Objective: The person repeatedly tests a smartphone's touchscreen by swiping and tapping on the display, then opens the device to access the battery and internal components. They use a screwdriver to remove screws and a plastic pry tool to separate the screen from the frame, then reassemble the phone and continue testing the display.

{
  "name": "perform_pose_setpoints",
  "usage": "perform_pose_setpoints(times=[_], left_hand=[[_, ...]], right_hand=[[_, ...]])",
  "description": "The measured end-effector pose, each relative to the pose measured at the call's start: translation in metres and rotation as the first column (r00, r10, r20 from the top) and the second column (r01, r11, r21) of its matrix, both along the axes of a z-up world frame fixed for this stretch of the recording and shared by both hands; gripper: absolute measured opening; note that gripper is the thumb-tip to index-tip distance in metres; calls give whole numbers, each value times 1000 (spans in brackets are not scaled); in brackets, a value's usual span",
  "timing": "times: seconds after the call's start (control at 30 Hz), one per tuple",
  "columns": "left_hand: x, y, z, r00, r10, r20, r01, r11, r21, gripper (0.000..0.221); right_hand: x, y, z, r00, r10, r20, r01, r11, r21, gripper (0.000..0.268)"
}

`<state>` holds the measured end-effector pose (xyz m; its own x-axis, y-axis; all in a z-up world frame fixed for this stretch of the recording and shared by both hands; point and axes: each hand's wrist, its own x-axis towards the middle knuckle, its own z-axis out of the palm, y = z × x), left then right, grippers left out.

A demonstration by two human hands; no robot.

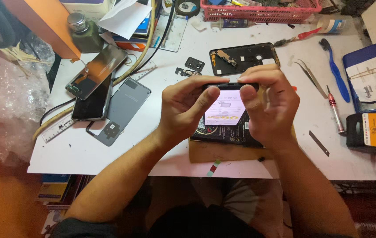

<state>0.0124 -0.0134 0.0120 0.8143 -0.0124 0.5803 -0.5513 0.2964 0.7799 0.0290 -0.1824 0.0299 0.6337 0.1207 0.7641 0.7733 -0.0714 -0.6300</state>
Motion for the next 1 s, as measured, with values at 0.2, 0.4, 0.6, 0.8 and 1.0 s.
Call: perform_pose_setpoints(times=[0.2, 0.4, 0.6, 0.8, 1.0], left_hand=[[11, 3, -9, 996, -75, -42, 74, 997, -16, 33], [19, 1, -23, 992, -81, -98, 86, 995, 50, 32], [22, -5, -29, 983, -18, -184, 46, 988, 149, 39], [35, 6, -27, 924, -37, -381, 177, 924, 338, 44], [38, 21, -15, 893, -66, -446, 122, 988, 98, 36]], right_hand=[[3, 1, -5, 999, -32, -20, 32, 998, 46, 24], [6, -4, -9, 995, -2, -100, 10, 997, 73, 28], [14, -3, -14, 983, 14, -186, 4, 995, 99, 29], [22, -14, -10, 961, -92, -260, 159, 956, 248, 28], [22, -18, 2, 883, 5, -468, 192, 908, 373, 23]])
